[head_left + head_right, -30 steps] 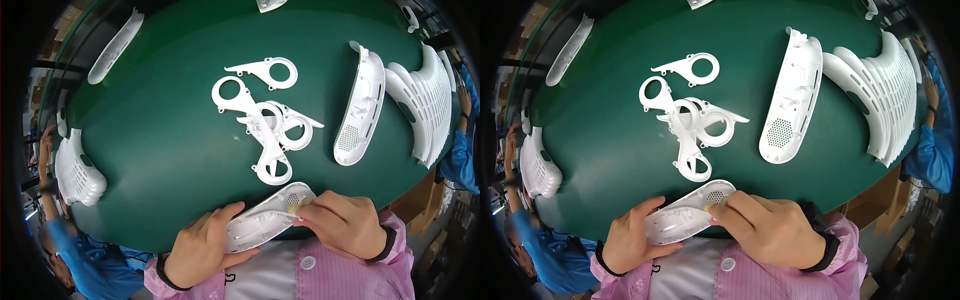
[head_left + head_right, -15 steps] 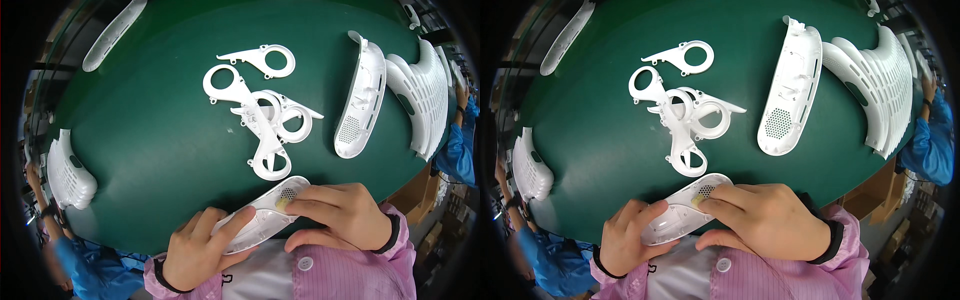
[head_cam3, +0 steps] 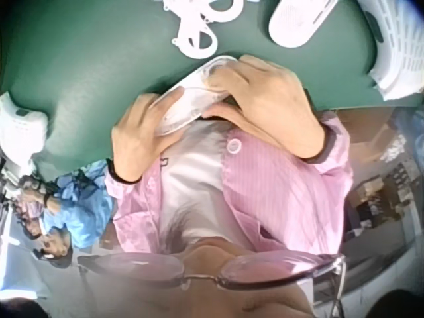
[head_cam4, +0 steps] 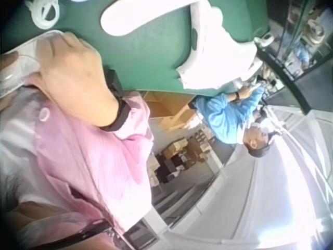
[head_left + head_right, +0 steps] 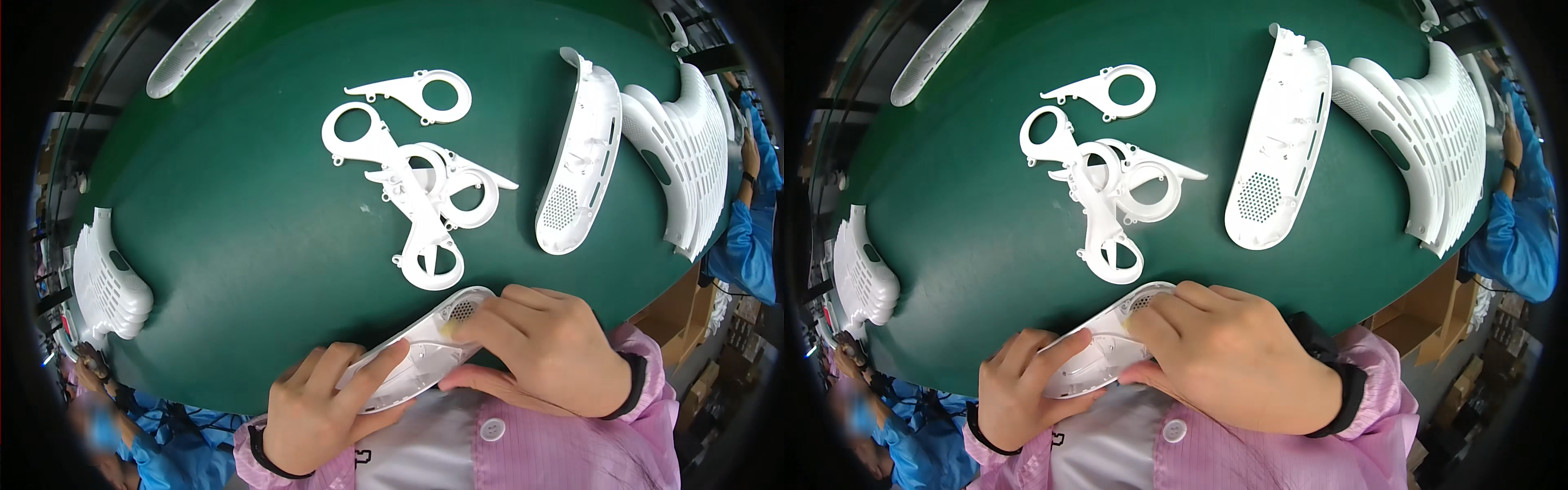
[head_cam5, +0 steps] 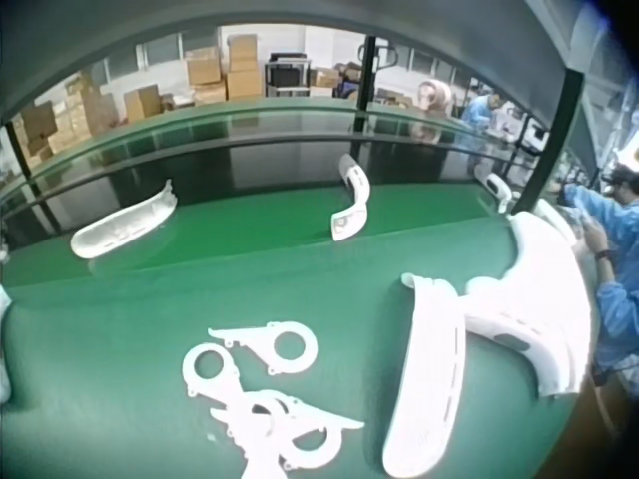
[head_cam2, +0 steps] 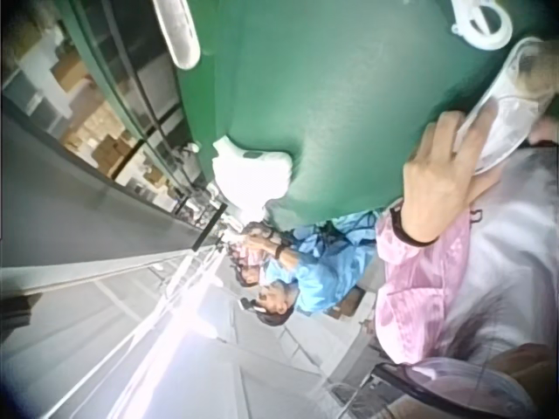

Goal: Assembling white plastic housing components on a production line, including snap-fitting parts and placing them into cardboard boxes.

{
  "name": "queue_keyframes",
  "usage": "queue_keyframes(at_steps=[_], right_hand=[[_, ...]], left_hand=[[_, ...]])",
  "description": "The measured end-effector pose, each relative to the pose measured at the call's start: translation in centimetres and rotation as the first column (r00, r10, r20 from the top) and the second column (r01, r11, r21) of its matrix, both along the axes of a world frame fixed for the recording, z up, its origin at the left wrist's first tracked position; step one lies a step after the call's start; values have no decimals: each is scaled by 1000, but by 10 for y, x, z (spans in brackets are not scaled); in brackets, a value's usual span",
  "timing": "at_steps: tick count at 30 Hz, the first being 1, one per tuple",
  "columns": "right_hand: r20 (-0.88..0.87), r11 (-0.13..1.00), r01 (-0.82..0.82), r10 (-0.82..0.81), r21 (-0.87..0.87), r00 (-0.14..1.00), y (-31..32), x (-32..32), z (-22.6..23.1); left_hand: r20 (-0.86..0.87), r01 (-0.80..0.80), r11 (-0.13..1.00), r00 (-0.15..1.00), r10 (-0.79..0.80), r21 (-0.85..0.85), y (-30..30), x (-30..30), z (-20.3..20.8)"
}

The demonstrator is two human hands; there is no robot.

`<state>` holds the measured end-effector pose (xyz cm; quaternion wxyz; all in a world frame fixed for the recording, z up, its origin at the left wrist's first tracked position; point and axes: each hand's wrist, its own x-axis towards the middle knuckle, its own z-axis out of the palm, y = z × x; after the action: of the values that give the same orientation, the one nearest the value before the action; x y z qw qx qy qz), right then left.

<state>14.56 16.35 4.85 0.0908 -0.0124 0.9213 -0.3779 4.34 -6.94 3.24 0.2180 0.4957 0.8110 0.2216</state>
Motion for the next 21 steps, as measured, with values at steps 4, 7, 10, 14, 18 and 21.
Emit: queue_keyframes(at_steps=[4,7,10,14,18,21], right_hand=[[32,983,180,-179,-46,983,-6,3,-2],[1,988,142,-142,-53,990,-2,2,5],[-186,988,146,-135,49,973,-4,9,-3],[-253,968,125,-67,217,965,-5,22,-1],[-344,952,174,-79,252,935,-8,26,-4],[-377,957,160,-59,243,925,-8,27,-8]], left_hand=[[-26,38,999,999,-38,16,1,1,-2],[2,21,1000,1000,-21,2,0,-1,1],[33,-18,1000,999,18,0,0,-1,0],[64,-48,999,997,46,22,2,-2,0],[39,-3,1000,999,2,20,-1,1,0],[10,-37,999,999,37,29,0,4,-1]])
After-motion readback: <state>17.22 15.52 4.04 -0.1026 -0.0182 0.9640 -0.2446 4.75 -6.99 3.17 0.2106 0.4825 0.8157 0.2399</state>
